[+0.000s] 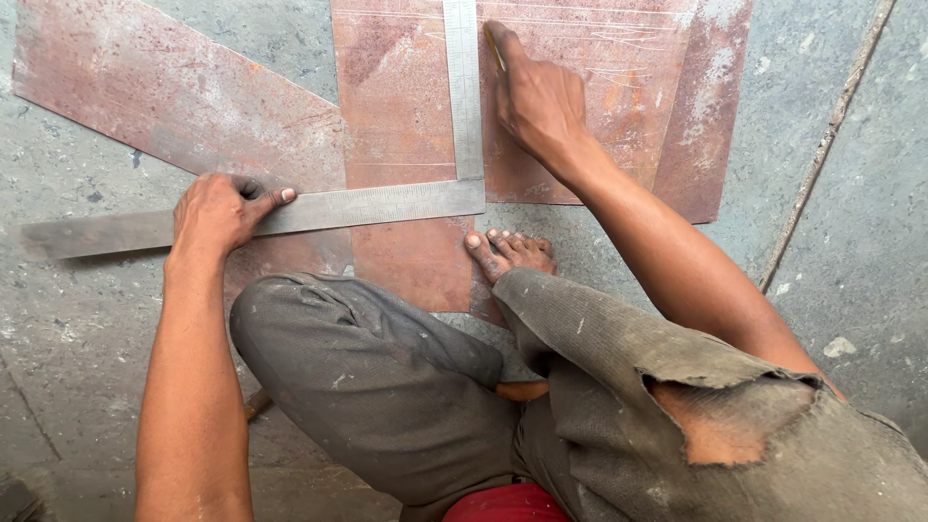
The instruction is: The person retrieves a metal square ruler from a cabinet and sits on the floor. They use the ruler and a pencil to draw straight lines on several reddish-brown metal sheets laid out on the ground.
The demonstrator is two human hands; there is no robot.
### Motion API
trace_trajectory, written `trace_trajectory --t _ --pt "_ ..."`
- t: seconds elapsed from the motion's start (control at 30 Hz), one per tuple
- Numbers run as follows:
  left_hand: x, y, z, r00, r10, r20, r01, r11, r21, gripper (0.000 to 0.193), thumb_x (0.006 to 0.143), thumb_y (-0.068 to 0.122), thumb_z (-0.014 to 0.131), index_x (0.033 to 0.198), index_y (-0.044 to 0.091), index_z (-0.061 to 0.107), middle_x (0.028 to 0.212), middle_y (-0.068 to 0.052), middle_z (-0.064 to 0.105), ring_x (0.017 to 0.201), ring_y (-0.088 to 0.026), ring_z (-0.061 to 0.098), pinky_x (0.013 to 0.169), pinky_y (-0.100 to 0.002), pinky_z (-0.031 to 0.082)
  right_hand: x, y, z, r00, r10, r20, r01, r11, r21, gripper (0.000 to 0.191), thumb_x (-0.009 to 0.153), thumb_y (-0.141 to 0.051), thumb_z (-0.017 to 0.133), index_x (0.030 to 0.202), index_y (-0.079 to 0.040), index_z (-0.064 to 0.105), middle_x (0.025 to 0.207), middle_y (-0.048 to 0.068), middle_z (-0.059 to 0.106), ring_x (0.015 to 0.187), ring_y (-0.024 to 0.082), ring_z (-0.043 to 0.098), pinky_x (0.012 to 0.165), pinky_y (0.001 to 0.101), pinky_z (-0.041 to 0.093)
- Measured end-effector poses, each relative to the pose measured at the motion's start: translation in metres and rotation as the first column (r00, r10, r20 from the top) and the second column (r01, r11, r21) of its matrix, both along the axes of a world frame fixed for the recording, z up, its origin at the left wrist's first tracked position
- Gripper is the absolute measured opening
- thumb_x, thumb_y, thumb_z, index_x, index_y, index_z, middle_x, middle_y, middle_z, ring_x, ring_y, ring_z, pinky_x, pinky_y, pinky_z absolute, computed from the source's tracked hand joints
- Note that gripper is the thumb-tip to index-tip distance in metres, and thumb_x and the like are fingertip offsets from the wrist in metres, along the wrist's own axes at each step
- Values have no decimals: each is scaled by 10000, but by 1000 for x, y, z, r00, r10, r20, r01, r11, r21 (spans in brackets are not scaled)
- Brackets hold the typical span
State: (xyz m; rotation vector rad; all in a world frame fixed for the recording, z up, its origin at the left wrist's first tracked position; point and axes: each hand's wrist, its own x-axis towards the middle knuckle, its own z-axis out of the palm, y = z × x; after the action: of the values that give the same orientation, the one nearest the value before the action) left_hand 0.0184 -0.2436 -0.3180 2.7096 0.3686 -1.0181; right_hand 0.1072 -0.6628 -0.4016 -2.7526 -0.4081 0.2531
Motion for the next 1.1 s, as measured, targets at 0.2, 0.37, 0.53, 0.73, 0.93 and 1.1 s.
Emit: trace_trajectory --t 0.2,0.37,0.53,0.73,0.93,1.1 --pt "-1 -4 5 1000 11 -27 -10 1000 11 616 870 649 751 980 46 816 945 -231 752 970 -432 700 866 -518 527 -26 8 48 987 -14 -158 40 986 161 335 1152 -200 498 1477 -122 524 638 147 591 496 342 563 476 500 438" --pt "0 2 1 992 -85 92 84 996 13 643 859 663 779 983 33 810 963 -266 726 965 -472 670 846 -531 514 -127 10 115 938 36 -346 11 991 133 521 908 -337 692 1381 -159 565 766 182 710 744 366 694 640 497 528" --pt "-24 16 -20 988 79 130 -73 996 -51 575 794 611 814 984 68 816 948 -213 768 972 -412 690 912 -518 505 -111 -32 112 835 124 -536 -16 979 201 678 817 -63 591 1483 -98 471 843 152 751 751 304 718 691 423 583" --pt "-92 59 -5 777 333 535 -338 937 -93 517 878 498 905 948 -4 801 941 -213 742 912 -344 681 878 -501 494 -107 -143 135 693 -356 -626 608 756 243 644 983 -22 506 1593 -125 329 878 220 741 740 292 740 719 421 618" --pt "-189 62 54 399 638 659 -661 698 -275 340 1019 298 803 927 -24 742 827 -104 719 699 -227 657 744 -449 526 -110 -194 97 760 -546 -353 621 771 144 352 999 -184 683 1281 27 664 1118 174 732 937 254 731 840 395 587" --pt "-261 -2 57 -29 785 619 -710 420 -565 504 1079 385 804 880 -56 662 848 -78 665 735 -195 573 690 -428 498 -116 -185 63 680 -565 -467 697 695 176 412 903 -299 773 1188 -7 715 1026 149 771 928 222 737 830 373 571"
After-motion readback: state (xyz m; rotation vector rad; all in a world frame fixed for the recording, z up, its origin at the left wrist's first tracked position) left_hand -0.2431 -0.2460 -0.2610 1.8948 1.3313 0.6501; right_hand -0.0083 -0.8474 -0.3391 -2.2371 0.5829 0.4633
